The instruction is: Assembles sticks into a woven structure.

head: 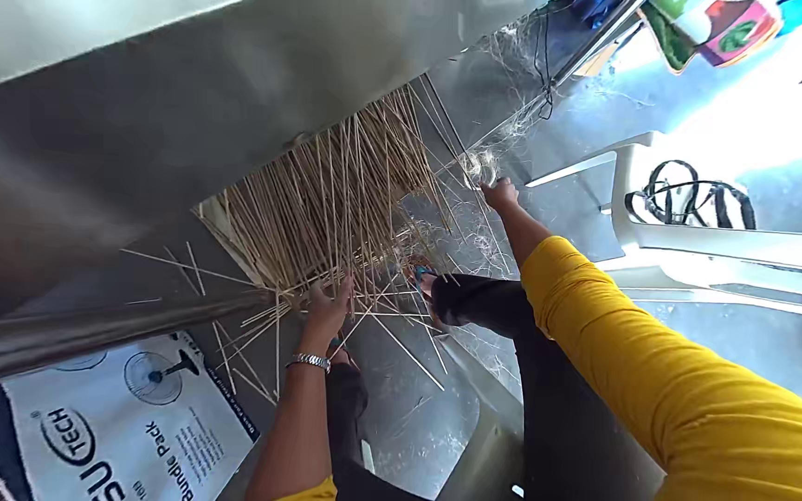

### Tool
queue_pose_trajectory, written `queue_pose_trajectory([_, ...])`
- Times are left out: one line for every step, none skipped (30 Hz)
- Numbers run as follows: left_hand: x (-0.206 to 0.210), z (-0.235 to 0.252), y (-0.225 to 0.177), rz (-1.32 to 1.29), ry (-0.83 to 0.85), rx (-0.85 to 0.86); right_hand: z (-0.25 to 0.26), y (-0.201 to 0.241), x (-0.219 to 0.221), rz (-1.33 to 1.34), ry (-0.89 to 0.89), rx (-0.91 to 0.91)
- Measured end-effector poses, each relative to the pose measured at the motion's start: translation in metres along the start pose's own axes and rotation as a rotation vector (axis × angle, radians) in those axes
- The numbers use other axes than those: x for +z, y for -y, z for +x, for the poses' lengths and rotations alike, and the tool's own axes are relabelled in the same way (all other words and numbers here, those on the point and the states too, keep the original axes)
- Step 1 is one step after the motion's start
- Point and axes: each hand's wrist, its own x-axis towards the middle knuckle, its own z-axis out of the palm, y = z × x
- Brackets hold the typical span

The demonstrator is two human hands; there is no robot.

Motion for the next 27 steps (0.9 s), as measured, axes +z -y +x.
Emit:
queue_pose_trajectory([0.0,0.001,-0.002,0.001,-0.009,-0.007,0.006,-0.005,0.002,-0.016,0.064,0.022])
queue_pose_trajectory([0.0,0.0,-0.005,0.002,-0.011,-0.017,0.012,-0.008,0.006,-0.026,0.124,0.013])
queue_pose_trajectory([0.0,-0.001,-0.009,0.008,-0.01,-0.023,0.018,-0.01,0.012,-0.02,0.178,-0.024])
queue_pose_trajectory([0.001,-0.001,-0.013,0.012,-0.006,-0.026,0.022,-0.01,0.016,0.001,0.223,-0.072])
queue_pose_trajectory([0.003,-0.001,-0.016,0.024,-0.005,-0.021,0.024,-0.009,0.021,0.034,0.263,-0.115])
queue_pose_trajectory([0.005,0.0,-0.017,0.041,-0.006,-0.01,0.023,-0.005,0.024,0.088,0.293,-0.132])
queue_pose_trajectory([0.007,0.001,-0.018,0.061,-0.005,-0.003,0.018,0.001,0.026,0.153,0.322,-0.118])
queue_pose_trajectory([0.011,0.002,-0.019,0.077,-0.008,-0.003,0.013,0.009,0.028,0.203,0.353,-0.103])
queue_pose_trajectory([0.015,0.004,-0.018,0.091,-0.014,-0.006,0.009,0.018,0.03,0.241,0.372,-0.093])
queue_pose_trajectory([0.02,0.005,-0.018,0.098,-0.019,-0.014,0.007,0.026,0.032,0.246,0.375,-0.104])
queue_pose_trajectory([0.024,0.006,-0.019,0.106,-0.02,-0.025,0.005,0.036,0.036,0.231,0.374,-0.133])
queue_pose_trajectory([0.027,0.005,-0.022,0.12,-0.015,-0.044,-0.001,0.048,0.038,0.216,0.369,-0.162])
queue_pose_trajectory([0.031,0.003,-0.024,0.135,-0.018,-0.056,-0.009,0.06,0.041,0.204,0.377,-0.187])
queue_pose_trajectory([0.035,0.002,-0.027,0.128,-0.019,-0.06,-0.018,0.071,0.045,0.209,0.413,-0.201])
queue_pose_trajectory([0.038,0.001,-0.028,0.109,-0.009,-0.061,-0.026,0.08,0.049,0.212,0.459,-0.212])
queue_pose_trajectory([0.039,-0.001,-0.031,0.076,0.008,-0.061,-0.032,0.088,0.055,0.213,0.497,-0.224])
queue_pose_trajectory([0.04,-0.002,-0.033,0.04,0.021,-0.066,-0.038,0.095,0.062,0.212,0.522,-0.234])
queue_pose_trajectory([0.04,-0.003,-0.034,0.005,0.04,-0.076,-0.044,0.102,0.069,0.211,0.54,-0.248])
queue_pose_trajectory([0.04,-0.004,-0.035,-0.031,0.058,-0.085,-0.052,0.108,0.075,0.215,0.556,-0.256])
queue_pose_trajectory([0.041,-0.006,-0.035,-0.079,0.068,-0.089,-0.064,0.116,0.079,0.225,0.573,-0.255])
queue_pose_trajectory([0.04,-0.007,-0.036,-0.12,0.073,-0.088,-0.077,0.123,0.083,0.228,0.577,-0.252])
queue_pose_trajectory([0.039,-0.007,-0.037,-0.157,0.082,-0.085,-0.092,0.13,0.087,0.222,0.584,-0.247])
queue_pose_trajectory([0.038,-0.007,-0.037,-0.184,0.088,-0.071,-0.107,0.135,0.091,0.177,0.593,-0.256])
queue_pose_trajectory([0.038,-0.007,-0.036,-0.207,0.087,-0.053,-0.122,0.141,0.094,0.071,0.594,-0.286])
queue_pose_trajectory([0.038,-0.006,-0.035,-0.227,0.097,-0.045,-0.138,0.147,0.095,-0.097,0.592,-0.347])
queue_pose_trajectory([0.038,-0.005,-0.034,-0.237,0.115,-0.042,-0.154,0.152,0.096,-0.274,0.596,-0.424])
queue_pose_trajectory([0.039,-0.005,-0.034,-0.25,0.135,-0.041,-0.167,0.154,0.1,-0.436,0.588,-0.519])
